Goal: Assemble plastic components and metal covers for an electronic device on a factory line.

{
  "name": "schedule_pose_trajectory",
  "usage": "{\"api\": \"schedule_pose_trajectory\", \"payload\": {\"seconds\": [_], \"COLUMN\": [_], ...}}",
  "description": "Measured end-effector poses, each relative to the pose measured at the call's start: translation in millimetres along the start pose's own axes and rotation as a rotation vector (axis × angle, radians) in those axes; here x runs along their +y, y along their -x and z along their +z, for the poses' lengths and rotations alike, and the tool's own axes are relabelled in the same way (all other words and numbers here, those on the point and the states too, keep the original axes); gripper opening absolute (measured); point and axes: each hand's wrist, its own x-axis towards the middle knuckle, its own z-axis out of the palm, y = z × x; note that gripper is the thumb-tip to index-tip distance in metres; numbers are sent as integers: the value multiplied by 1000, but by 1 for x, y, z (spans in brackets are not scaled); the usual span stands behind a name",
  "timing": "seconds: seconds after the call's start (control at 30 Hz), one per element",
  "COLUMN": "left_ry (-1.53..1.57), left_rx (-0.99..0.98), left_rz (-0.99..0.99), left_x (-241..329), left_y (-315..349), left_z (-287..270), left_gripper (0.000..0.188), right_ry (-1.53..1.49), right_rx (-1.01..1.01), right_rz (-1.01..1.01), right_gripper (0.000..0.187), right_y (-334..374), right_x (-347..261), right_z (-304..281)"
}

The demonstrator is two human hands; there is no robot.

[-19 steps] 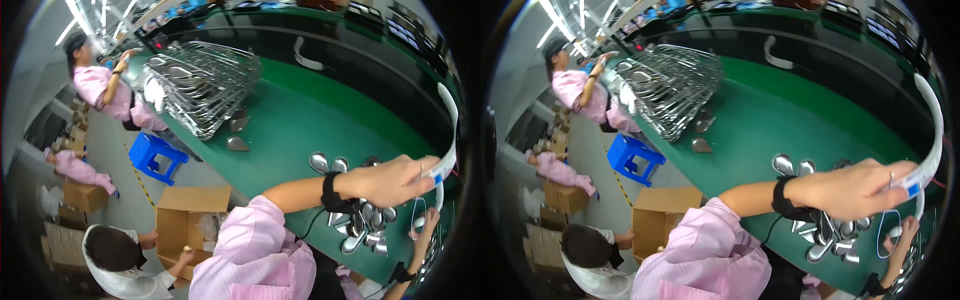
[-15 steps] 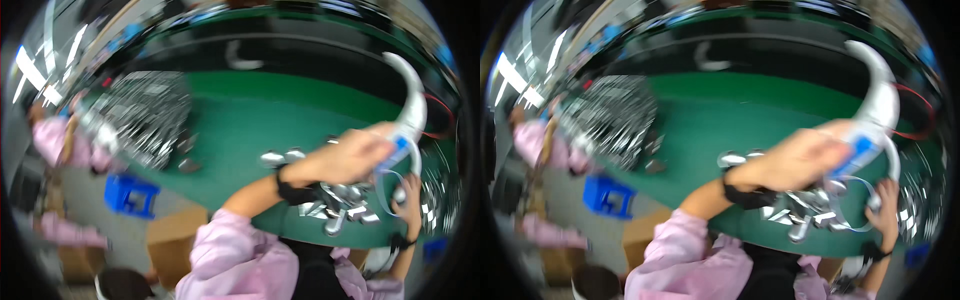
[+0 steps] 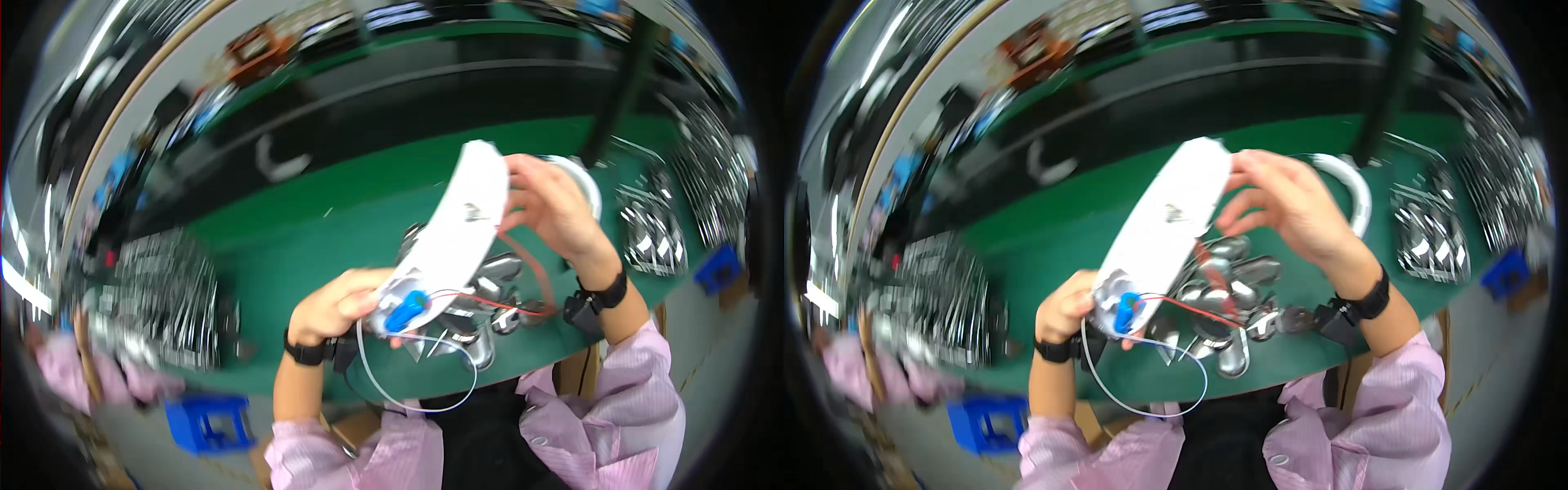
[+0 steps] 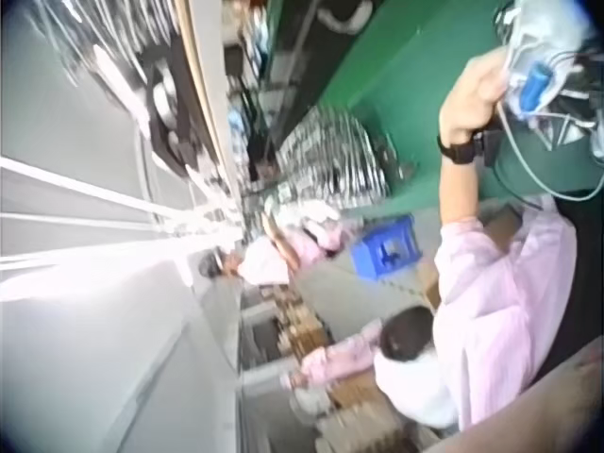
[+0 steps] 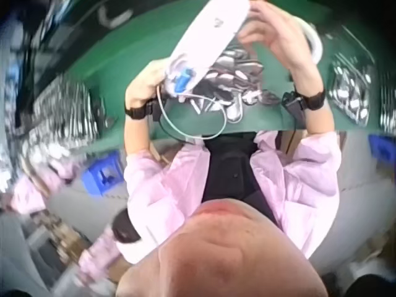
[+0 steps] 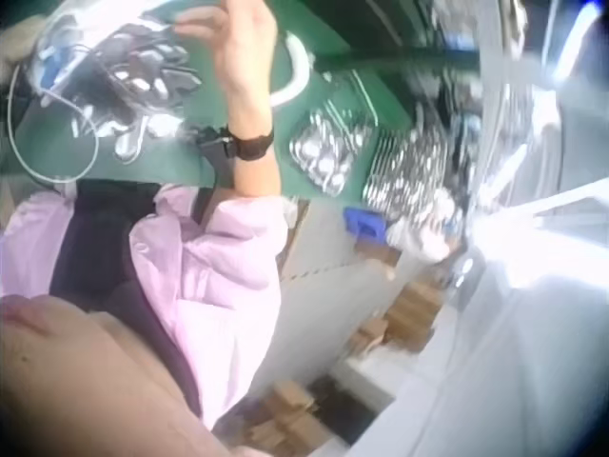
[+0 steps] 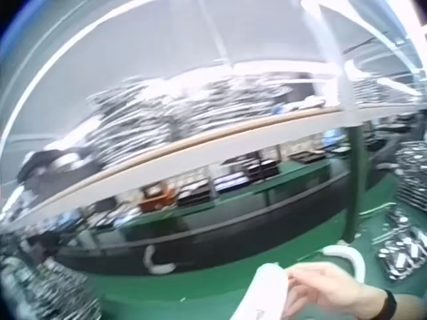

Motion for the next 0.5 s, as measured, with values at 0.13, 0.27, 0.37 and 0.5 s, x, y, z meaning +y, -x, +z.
{"api": "schedule_pose_trajectory", "payload": {"seconds": [0.13,0.27,0.37,0.5], "left_ry": [68,138,142,-86], "left_rx": [69,273,398,659], "left_rz": [51,-21,103,187], "left_x": [2,-9,-35,-70], "left_y": [63,135,187,228], "left_z": [35,92,136,183], "left_gripper": [58,46,46,44], "right_ry": [-113,-112,122,368], "right_rx": [-136,-81,-216,-408], "right_rz": [103,317,296,200], "right_gripper": [37,43,44,42], "right_y": [-2,22,40,51], "right_x": [24,42,51,54], "right_z": [32,57,104,156]}}
